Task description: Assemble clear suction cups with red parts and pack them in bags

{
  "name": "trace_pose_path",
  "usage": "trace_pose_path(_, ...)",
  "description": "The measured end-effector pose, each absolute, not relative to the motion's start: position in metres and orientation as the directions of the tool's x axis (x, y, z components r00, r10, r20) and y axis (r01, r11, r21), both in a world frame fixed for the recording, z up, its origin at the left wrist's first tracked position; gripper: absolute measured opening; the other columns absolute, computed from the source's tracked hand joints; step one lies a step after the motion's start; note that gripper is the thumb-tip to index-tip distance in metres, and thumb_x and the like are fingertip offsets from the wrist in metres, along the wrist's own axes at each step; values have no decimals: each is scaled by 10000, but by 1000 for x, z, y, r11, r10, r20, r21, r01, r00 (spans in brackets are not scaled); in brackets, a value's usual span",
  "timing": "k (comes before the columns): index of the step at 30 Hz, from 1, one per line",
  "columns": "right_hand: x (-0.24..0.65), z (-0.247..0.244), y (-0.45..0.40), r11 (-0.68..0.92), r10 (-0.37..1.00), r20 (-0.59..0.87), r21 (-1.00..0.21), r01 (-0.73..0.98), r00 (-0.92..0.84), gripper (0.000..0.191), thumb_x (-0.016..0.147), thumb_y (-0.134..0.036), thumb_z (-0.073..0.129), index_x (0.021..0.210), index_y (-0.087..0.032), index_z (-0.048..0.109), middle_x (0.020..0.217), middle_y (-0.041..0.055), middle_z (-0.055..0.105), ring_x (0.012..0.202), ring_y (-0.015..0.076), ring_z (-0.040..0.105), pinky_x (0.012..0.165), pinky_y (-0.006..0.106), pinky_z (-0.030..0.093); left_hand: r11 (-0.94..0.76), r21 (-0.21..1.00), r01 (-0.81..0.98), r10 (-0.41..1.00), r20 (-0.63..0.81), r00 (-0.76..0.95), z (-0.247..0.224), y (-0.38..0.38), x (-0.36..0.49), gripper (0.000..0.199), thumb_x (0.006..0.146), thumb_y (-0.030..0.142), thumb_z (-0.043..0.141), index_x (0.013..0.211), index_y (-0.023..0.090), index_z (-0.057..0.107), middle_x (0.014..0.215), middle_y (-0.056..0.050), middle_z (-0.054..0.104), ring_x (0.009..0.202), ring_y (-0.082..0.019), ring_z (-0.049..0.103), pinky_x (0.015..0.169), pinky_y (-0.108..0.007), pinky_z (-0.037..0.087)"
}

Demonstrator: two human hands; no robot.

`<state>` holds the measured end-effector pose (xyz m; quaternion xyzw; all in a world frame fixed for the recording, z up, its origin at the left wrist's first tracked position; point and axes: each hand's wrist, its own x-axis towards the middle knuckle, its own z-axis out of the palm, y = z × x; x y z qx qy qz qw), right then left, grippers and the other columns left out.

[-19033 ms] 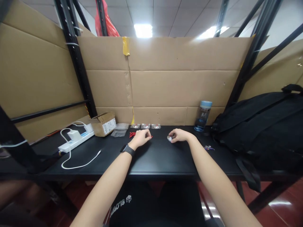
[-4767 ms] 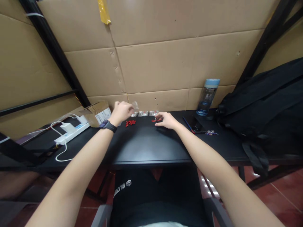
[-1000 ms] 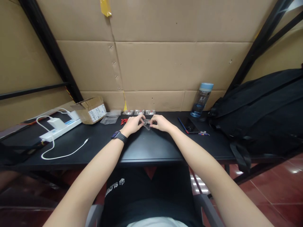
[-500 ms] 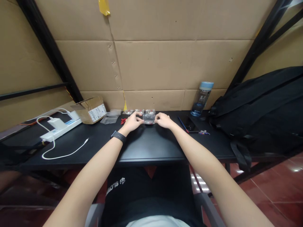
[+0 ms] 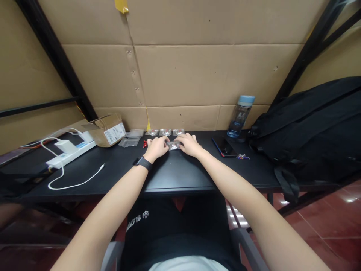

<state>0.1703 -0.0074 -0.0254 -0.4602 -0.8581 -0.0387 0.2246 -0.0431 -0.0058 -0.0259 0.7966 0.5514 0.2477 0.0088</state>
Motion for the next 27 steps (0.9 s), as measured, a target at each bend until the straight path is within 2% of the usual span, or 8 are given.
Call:
trace_pose_path(3, 170, -27, -7, 614, 766, 343, -139, 777, -543, 414, 873, -85, 560, 1195, -296, 712, 1277, 73, 689, 1168, 305, 530, 910, 425, 326, -447, 193, 873, 846, 408, 343, -29, -5, -43, 296, 833, 235, 582, 1066, 300, 752, 1115, -86, 753, 1128, -328, 602, 965, -483, 374)
trace_pose_path(7, 169, -30, -6, 580, 800, 297, -158, 799, -522, 371, 839, -176, 647, 1188, -278, 720, 1126, 89, 744, 1124, 320, 578, 905, 418, 317, -517, 191, 835, 836, 322, 444, -31, -3, -42, 395, 865, 212, 521, 1167, 332, 746, 1292, -73, 703, 1236, -344, 541, 1008, -520, 358)
trace_pose_path(10, 169, -30, -5, 557, 814, 307, -175, 812, -493, 262, 919, -233, 604, 1147, -267, 731, 1091, 95, 756, 1113, 308, 604, 916, 421, 305, -522, 196, 830, 840, 289, 459, -32, -2, -41, 383, 876, 274, 540, 1210, 338, 716, 1290, -76, 707, 1261, -356, 533, 1026, -543, 345)
trace_pose_path(15, 172, -21, -5, 505, 847, 322, -240, 829, -423, 243, 1005, -274, 526, 1125, -267, 737, 1066, 85, 770, 1052, 288, 652, 938, 430, 308, -510, 158, 846, 831, 345, 436, -29, -5, -39, 279, 902, 296, 560, 1152, 279, 682, 1136, -109, 748, 1183, -339, 605, 989, -497, 368)
trace_pose_path(19, 178, -14, -6, 481, 868, 335, -390, 785, -365, 231, 1003, -291, 531, 1115, -274, 733, 1014, 50, 778, 999, 265, 678, 924, 402, 361, -460, 263, 848, 864, 354, 358, -25, -8, -35, 168, 964, 331, 536, 1063, 256, 650, 1053, -85, 777, 1094, -316, 679, 961, -443, 384)
trace_pose_path(22, 182, -15, -4, 508, 858, 366, -506, 697, -360, 225, 943, -352, 636, 1124, -252, 724, 955, 29, 772, 926, 236, 687, 864, 340, 425, -436, 366, 822, 885, 340, 318, -22, -10, -33, 160, 985, 351, 531, 1082, 258, 618, 1040, -72, 793, 1089, -313, 703, 929, -413, 404)
trace_pose_path(27, 186, -20, 2, 528, 849, 380, -601, 600, -366, 320, 838, -356, 765, 1113, -201, 718, 836, 21, 752, 811, 217, 684, 778, 299, 484, -444, 469, 763, 889, 339, 309, -20, -11, -32, 160, 973, 362, 561, 1101, 270, 584, 968, -34, 806, 1078, -279, 720, 871, -361, 439)
